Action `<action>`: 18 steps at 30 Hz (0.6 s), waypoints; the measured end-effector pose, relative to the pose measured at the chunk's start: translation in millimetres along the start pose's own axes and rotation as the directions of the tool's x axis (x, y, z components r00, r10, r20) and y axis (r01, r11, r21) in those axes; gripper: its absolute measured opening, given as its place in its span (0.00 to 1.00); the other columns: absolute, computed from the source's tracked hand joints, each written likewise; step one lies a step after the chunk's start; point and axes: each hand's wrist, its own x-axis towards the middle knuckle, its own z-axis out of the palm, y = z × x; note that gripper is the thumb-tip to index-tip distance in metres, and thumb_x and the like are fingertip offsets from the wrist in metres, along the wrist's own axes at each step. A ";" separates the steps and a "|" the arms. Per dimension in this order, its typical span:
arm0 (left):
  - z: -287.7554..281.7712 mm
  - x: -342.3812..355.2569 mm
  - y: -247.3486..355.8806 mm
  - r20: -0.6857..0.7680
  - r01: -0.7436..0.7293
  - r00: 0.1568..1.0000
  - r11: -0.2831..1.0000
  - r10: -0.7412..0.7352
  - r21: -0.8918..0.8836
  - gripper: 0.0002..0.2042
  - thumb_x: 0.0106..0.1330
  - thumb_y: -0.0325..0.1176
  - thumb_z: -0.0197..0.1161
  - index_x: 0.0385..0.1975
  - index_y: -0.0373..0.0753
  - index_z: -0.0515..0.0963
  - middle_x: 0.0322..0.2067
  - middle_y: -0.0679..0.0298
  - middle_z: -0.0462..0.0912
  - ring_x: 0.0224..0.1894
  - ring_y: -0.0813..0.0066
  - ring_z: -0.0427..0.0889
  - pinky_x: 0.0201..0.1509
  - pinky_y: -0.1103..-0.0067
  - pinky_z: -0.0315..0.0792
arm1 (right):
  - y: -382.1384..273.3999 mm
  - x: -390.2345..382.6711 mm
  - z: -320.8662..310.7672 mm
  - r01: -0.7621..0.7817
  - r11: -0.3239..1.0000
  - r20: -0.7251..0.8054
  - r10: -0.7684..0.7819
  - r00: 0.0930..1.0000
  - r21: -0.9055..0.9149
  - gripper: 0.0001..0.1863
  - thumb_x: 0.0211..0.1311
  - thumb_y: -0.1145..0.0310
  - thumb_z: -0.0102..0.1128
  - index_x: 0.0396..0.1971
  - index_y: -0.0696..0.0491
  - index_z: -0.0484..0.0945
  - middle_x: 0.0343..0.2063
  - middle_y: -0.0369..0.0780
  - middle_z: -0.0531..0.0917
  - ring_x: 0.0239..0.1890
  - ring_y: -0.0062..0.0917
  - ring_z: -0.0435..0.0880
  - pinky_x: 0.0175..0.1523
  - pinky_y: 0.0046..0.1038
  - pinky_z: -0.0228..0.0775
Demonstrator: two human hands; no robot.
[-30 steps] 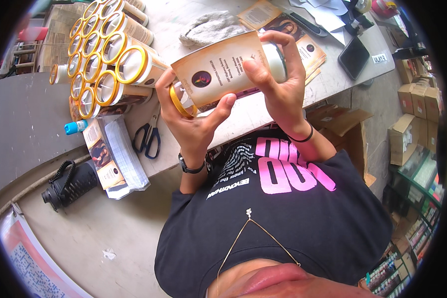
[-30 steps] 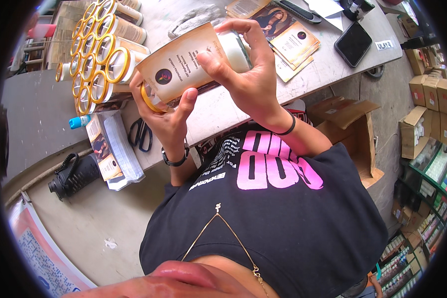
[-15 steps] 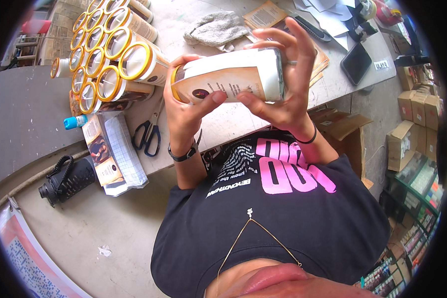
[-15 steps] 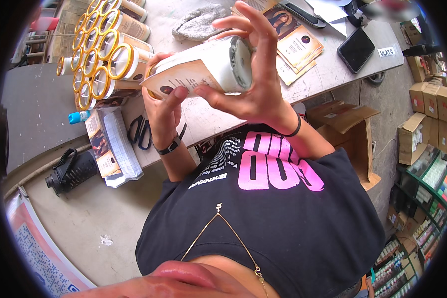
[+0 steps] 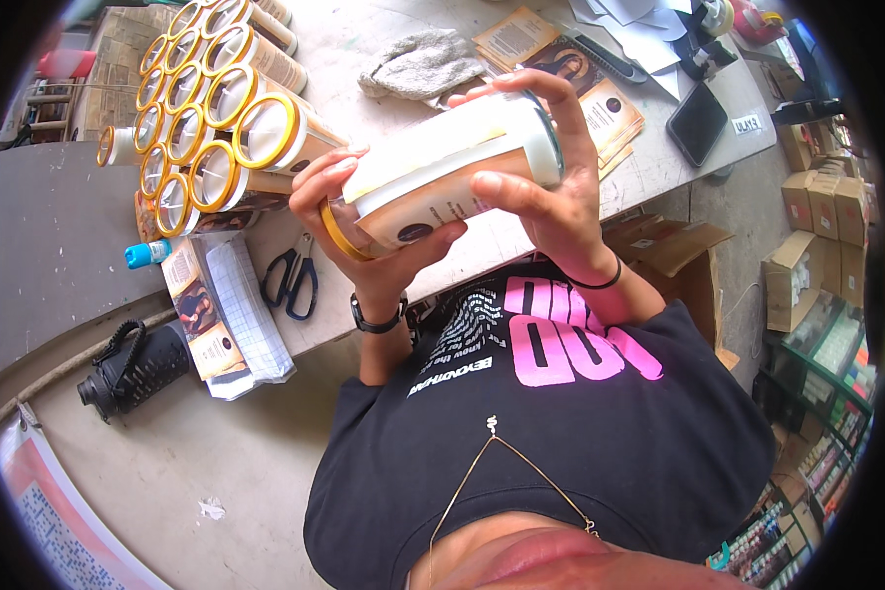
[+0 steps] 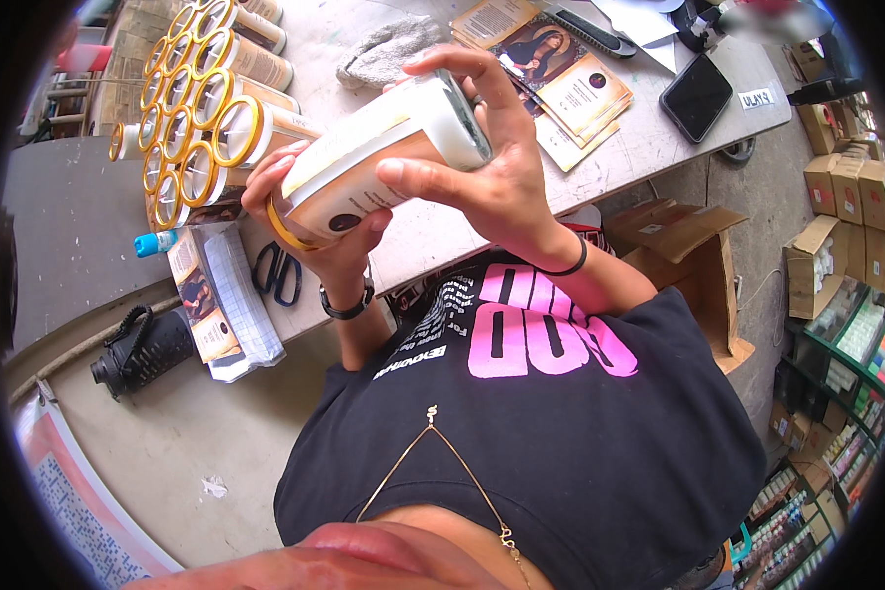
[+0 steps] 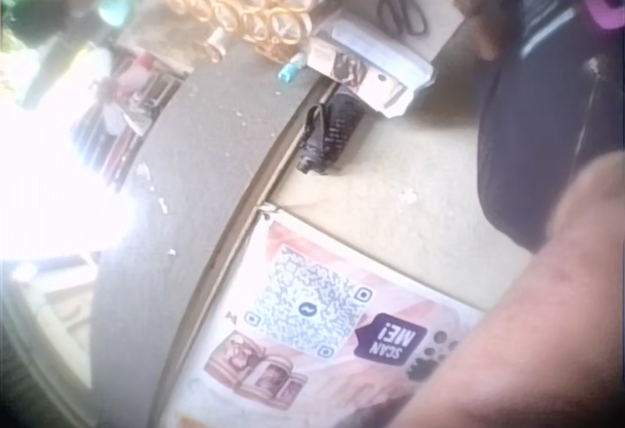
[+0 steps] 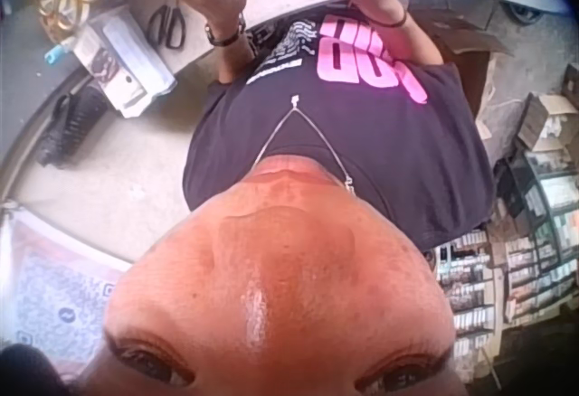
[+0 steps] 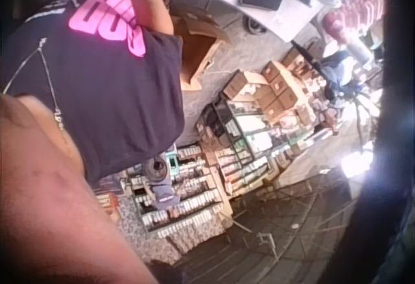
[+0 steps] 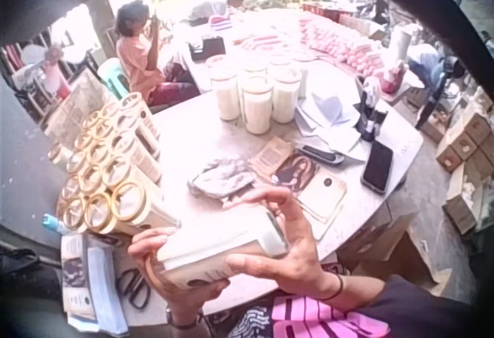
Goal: The person picks up white jars with gold rims from a table and a cardboard box, then wraps printed paper labels around each jar by hand. The person smooths the labels and places the labeled jars back on the table among other jars.
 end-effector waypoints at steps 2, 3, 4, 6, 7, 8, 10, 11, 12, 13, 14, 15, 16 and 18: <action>0.0 -3.3 3.0 -0.032 -0.008 0.999 0.998 0.010 0.061 0.47 0.35 0.53 0.85 0.53 0.41 0.63 0.47 0.61 0.68 0.55 0.61 0.72 0.60 0.64 0.70 | 3.4 -0.4 -0.2 0.023 0.999 -0.022 -0.024 0.999 -0.033 0.34 0.48 0.68 0.78 0.55 0.53 0.69 0.48 0.40 0.76 0.52 0.23 0.76 0.56 0.24 0.70; -0.4 -4.5 3.8 -0.048 -0.010 0.999 0.996 0.015 0.093 0.47 0.36 0.55 0.84 0.53 0.42 0.63 0.47 0.61 0.69 0.56 0.62 0.72 0.61 0.64 0.70 | 4.5 -0.7 0.1 0.033 0.998 -0.032 -0.035 0.999 -0.050 0.33 0.49 0.67 0.77 0.55 0.53 0.70 0.47 0.40 0.76 0.51 0.23 0.76 0.55 0.24 0.70; -1.4 -5.0 3.3 -0.041 -0.023 0.999 0.993 0.028 0.113 0.47 0.36 0.55 0.84 0.53 0.41 0.63 0.47 0.61 0.69 0.56 0.62 0.72 0.61 0.64 0.70 | 5.3 -1.1 1.5 0.034 0.998 -0.045 -0.036 0.998 -0.044 0.32 0.50 0.67 0.77 0.54 0.53 0.70 0.47 0.40 0.76 0.51 0.23 0.76 0.55 0.24 0.70; -3.2 -6.1 1.5 -0.027 -0.048 0.998 0.988 0.052 0.150 0.47 0.37 0.55 0.84 0.53 0.41 0.63 0.47 0.61 0.69 0.56 0.62 0.72 0.61 0.64 0.70 | 6.1 -2.2 3.9 0.035 0.999 -0.073 -0.038 0.997 -0.036 0.31 0.50 0.65 0.77 0.53 0.53 0.71 0.47 0.40 0.76 0.52 0.23 0.76 0.56 0.25 0.70; -3.1 -5.4 1.6 -0.023 -0.040 0.999 0.991 0.044 0.128 0.46 0.37 0.54 0.85 0.53 0.41 0.63 0.48 0.61 0.69 0.56 0.62 0.72 0.61 0.64 0.70 | 5.9 -2.3 3.3 0.047 0.995 -0.059 -0.053 0.997 -0.088 0.32 0.51 0.66 0.76 0.54 0.54 0.70 0.47 0.40 0.76 0.52 0.24 0.76 0.57 0.25 0.69; -3.1 -3.2 2.0 -0.022 -0.035 0.999 0.994 0.037 0.107 0.46 0.37 0.54 0.85 0.53 0.41 0.63 0.48 0.61 0.69 0.55 0.62 0.72 0.61 0.64 0.70 | 5.7 -1.3 2.1 0.062 0.988 -0.040 -0.068 0.997 -0.139 0.33 0.51 0.66 0.76 0.56 0.54 0.70 0.47 0.41 0.76 0.52 0.24 0.76 0.57 0.25 0.69; -4.2 0.1 1.3 -0.015 0.000 1.000 0.997 0.002 0.077 0.46 0.38 0.52 0.85 0.54 0.40 0.63 0.48 0.60 0.67 0.55 0.61 0.71 0.60 0.64 0.70 | 1.2 1.4 -1.3 0.056 0.992 0.041 -0.052 0.998 -0.115 0.34 0.52 0.67 0.75 0.58 0.55 0.68 0.48 0.42 0.76 0.53 0.25 0.76 0.59 0.26 0.68; -5.5 1.8 0.5 -0.013 0.029 1.000 0.997 -0.028 0.068 0.46 0.37 0.52 0.85 0.54 0.39 0.64 0.48 0.60 0.66 0.55 0.60 0.71 0.58 0.64 0.71 | -6.4 4.9 -3.8 0.030 0.999 0.109 -0.025 0.994 -0.043 0.36 0.52 0.67 0.75 0.60 0.56 0.68 0.49 0.43 0.76 0.54 0.26 0.75 0.60 0.26 0.67; -7.0 3.1 -0.1 -0.010 0.058 0.998 0.997 -0.058 0.058 0.46 0.37 0.51 0.85 0.54 0.39 0.64 0.48 0.59 0.65 0.55 0.59 0.71 0.57 0.64 0.71 | -11.6 7.3 -6.2 -0.003 1.000 0.178 -0.002 0.984 0.027 0.37 0.53 0.68 0.74 0.62 0.57 0.67 0.50 0.43 0.76 0.55 0.27 0.75 0.61 0.27 0.66; -9.3 3.6 0.5 -0.001 0.060 0.998 0.997 -0.060 0.046 0.46 0.37 0.51 0.85 0.54 0.38 0.64 0.48 0.59 0.65 0.55 0.59 0.71 0.57 0.64 0.71 | -13.2 7.9 -8.7 -0.011 1.000 0.196 0.010 0.980 0.003 0.38 0.53 0.68 0.74 0.63 0.58 0.65 0.51 0.44 0.76 0.56 0.27 0.75 0.61 0.27 0.66; -10.0 4.3 0.9 0.011 0.059 0.998 0.998 -0.059 0.026 0.45 0.38 0.51 0.84 0.54 0.38 0.64 0.48 0.59 0.65 0.55 0.59 0.71 0.56 0.64 0.71 | -14.2 8.8 -12.7 -0.015 1.000 0.211 0.020 0.977 -0.025 0.40 0.52 0.67 0.74 0.64 0.58 0.64 0.52 0.45 0.75 0.57 0.28 0.74 0.62 0.28 0.66; -10.2 4.9 1.8 0.022 0.057 0.998 0.998 -0.057 0.006 0.45 0.38 0.51 0.84 0.54 0.38 0.65 0.48 0.59 0.65 0.55 0.58 0.71 0.56 0.64 0.71 | -14.2 9.7 -15.6 -0.017 0.998 0.225 0.029 0.974 -0.054 0.41 0.52 0.67 0.74 0.65 0.59 0.63 0.53 0.46 0.75 0.58 0.28 0.74 0.63 0.28 0.65; -9.6 5.9 3.3 0.035 0.078 0.996 0.997 -0.078 0.002 0.46 0.38 0.51 0.84 0.54 0.38 0.64 0.49 0.60 0.65 0.55 0.58 0.70 0.56 0.64 0.72 | -12.8 8.6 -16.6 -0.008 0.996 0.194 0.026 0.981 -0.093 0.41 0.53 0.63 0.73 0.64 0.60 0.63 0.55 0.47 0.75 0.59 0.29 0.74 0.63 0.30 0.65; -10.4 5.9 7.3 0.048 -0.002 0.999 0.995 -0.003 0.102 0.46 0.37 0.52 0.84 0.55 0.38 0.64 0.49 0.61 0.65 0.55 0.59 0.71 0.55 0.64 0.72 | -8.4 5.9 -15.3 0.060 0.991 0.160 -0.040 0.986 -0.121 0.40 0.54 0.61 0.71 0.64 0.59 0.63 0.54 0.47 0.75 0.58 0.30 0.74 0.63 0.31 0.66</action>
